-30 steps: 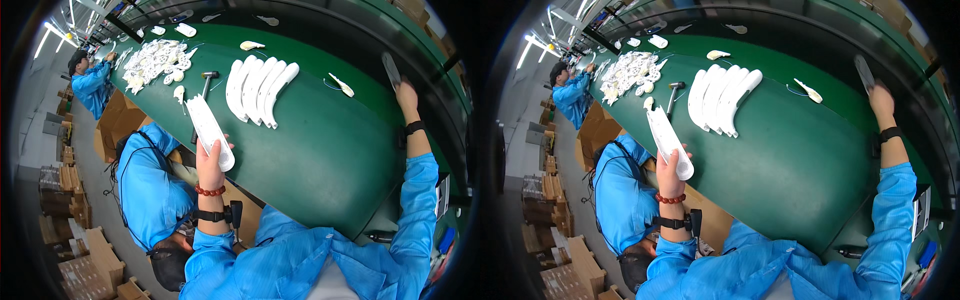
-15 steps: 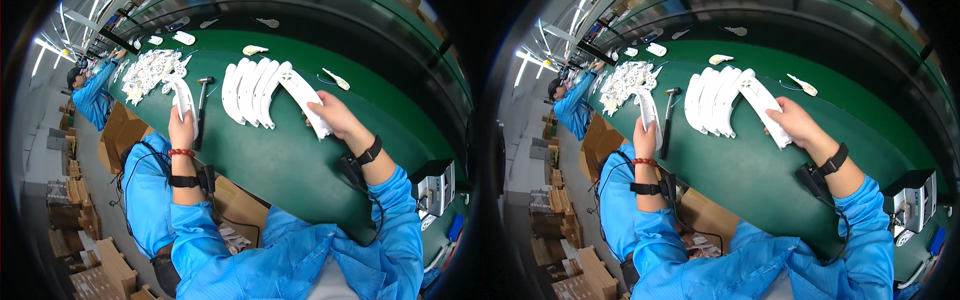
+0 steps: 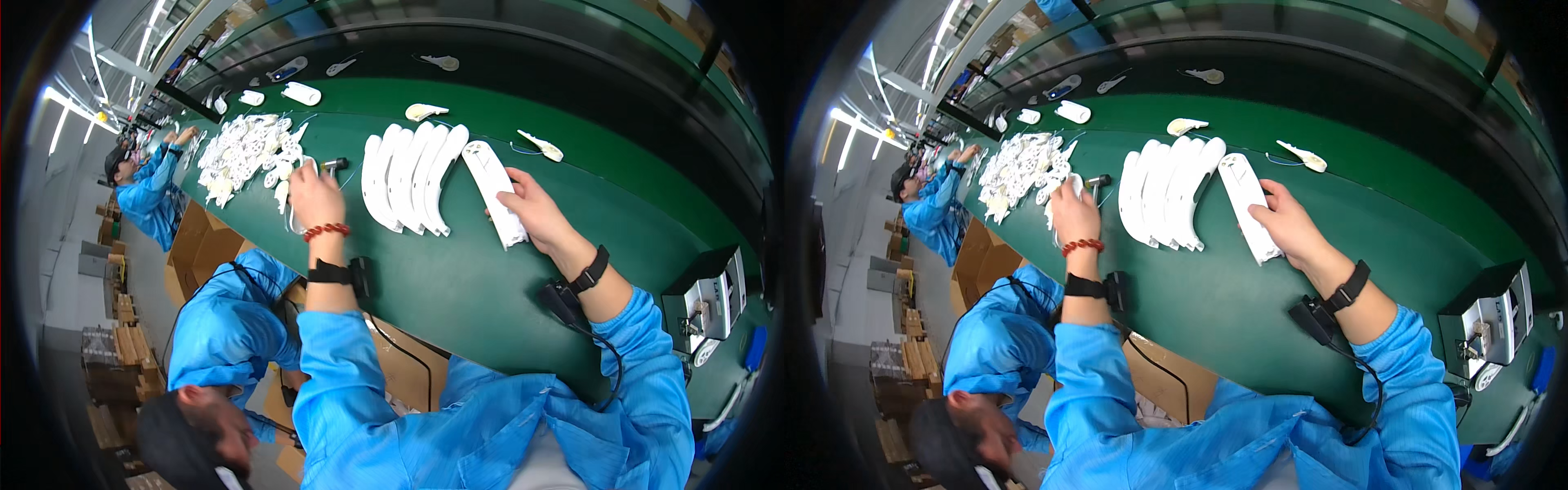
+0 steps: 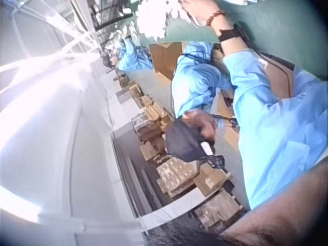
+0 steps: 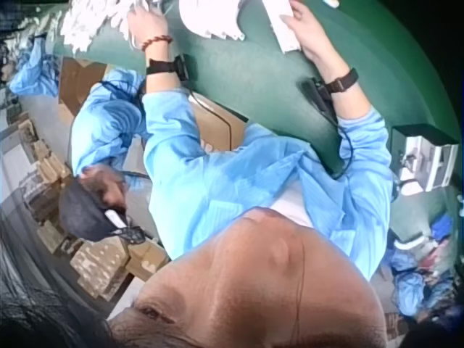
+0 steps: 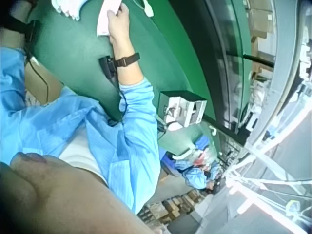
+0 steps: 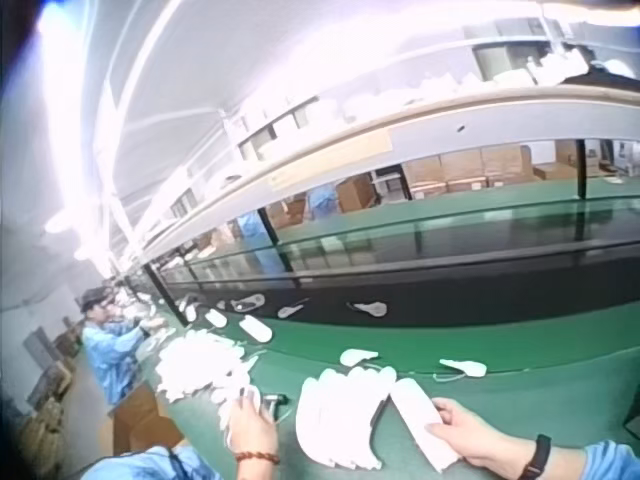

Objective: Use an electric screwdriver to assemble plastic components of a handheld electronic device on a manufacturing assembly line.

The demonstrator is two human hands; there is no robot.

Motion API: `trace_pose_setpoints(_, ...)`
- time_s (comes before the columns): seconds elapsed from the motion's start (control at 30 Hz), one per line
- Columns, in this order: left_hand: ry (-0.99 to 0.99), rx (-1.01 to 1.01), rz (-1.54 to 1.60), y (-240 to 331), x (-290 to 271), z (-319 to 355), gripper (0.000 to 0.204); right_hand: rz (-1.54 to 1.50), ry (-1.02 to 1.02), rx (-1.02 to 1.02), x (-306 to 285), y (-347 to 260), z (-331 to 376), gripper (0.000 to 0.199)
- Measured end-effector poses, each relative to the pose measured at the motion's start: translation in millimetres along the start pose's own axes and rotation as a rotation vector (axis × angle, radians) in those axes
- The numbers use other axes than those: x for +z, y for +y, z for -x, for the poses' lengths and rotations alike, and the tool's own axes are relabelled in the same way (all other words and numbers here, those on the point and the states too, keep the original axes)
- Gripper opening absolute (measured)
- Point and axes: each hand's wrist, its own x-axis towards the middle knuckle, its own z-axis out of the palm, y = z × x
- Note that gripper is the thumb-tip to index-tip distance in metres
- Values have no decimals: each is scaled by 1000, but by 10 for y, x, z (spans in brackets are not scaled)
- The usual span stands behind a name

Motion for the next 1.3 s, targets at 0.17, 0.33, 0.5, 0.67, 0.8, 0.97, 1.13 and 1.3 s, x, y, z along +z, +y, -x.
trace_pose_setpoints(0.17,-561,-243,397,456,209,-10,55,-283,-140,188,265,1,-98,50)
trace_pose_setpoints(0.33,-609,-423,813,662,269,261,56,-338,-47,92,624,18,-126,49)
trace_pose_setpoints(0.5,-578,-353,902,799,63,591,46,-280,-94,64,637,-67,39,49)
trace_pose_setpoints(0.67,-591,-480,1354,1162,-491,947,55,-227,-128,-34,690,195,204,57)
trace_pose_setpoints(0.8,-601,-569,1475,1232,-696,1143,59,-162,-49,-103,659,351,422,65)
trace_pose_setpoints(0.97,-616,-586,1488,1369,-933,1406,58,-192,15,-128,506,418,781,67)
trace_pose_setpoints(1.13,-526,-251,869,1215,-868,1460,57,-47,-101,69,226,242,1094,52)
trace_pose_setpoints(1.3,-73,187,573,1585,-1291,1349,55,-101,-207,125,63,284,1003,48)
